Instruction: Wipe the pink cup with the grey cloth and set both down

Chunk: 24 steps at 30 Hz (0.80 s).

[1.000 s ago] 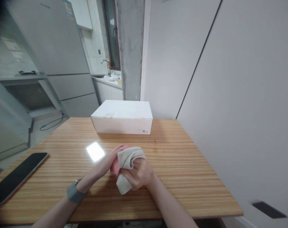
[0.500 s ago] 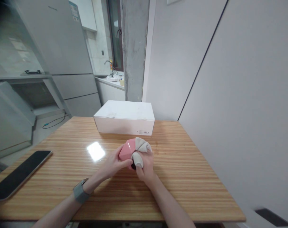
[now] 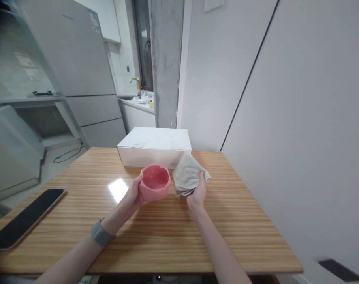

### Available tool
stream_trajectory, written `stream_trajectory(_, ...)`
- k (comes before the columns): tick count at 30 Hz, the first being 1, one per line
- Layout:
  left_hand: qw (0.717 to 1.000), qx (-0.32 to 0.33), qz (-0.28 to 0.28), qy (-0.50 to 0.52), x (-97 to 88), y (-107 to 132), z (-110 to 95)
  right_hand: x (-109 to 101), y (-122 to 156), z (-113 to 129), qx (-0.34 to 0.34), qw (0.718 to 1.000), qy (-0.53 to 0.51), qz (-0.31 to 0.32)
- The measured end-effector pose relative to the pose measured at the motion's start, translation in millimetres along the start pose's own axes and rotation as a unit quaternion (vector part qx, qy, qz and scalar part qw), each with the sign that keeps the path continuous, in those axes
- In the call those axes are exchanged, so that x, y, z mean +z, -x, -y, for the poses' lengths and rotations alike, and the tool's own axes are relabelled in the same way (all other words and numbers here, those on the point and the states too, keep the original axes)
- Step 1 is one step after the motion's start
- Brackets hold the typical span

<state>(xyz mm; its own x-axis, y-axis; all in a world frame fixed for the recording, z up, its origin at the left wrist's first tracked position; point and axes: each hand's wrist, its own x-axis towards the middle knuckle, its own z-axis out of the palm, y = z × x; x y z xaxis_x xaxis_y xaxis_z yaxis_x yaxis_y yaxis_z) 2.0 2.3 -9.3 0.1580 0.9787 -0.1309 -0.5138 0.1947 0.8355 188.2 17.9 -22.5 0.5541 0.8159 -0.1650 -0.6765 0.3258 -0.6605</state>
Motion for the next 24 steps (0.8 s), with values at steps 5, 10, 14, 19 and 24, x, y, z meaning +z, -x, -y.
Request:
stream_trajectory(5, 0.987, -0.104, 0.083, 0.093, 11.1, 9.2, 5.5, 4.1, 23.3, -12.3, 0.08, 0.976, 0.035, 0.2)
stream_trajectory(10, 0.977, -0.144, 0.115, 0.102, 7.6, 10.4, 10.3, 3.4, 31.3, -21.3, 0.118, 0.934, 0.088, 0.326)
stream_trajectory(14, 0.987, -0.095, 0.09, 0.09, 7.4, 5.9, 12.2, -3.6, 30.3, -25.1, 0.079, 0.945, 0.142, 0.285)
stream_trajectory(19, 0.993, -0.001, 0.104, 0.055, 11.1, 6.0, 11.4, -4.4, 42.0, -27.7, -0.023, 0.94, 0.166, 0.296)
stream_trajectory(24, 0.988, 0.061, 0.13, -0.055, 9.5, 8.5, 15.7, 1.3, 40.2, -26.4, 0.044, 0.966, 0.084, 0.241)
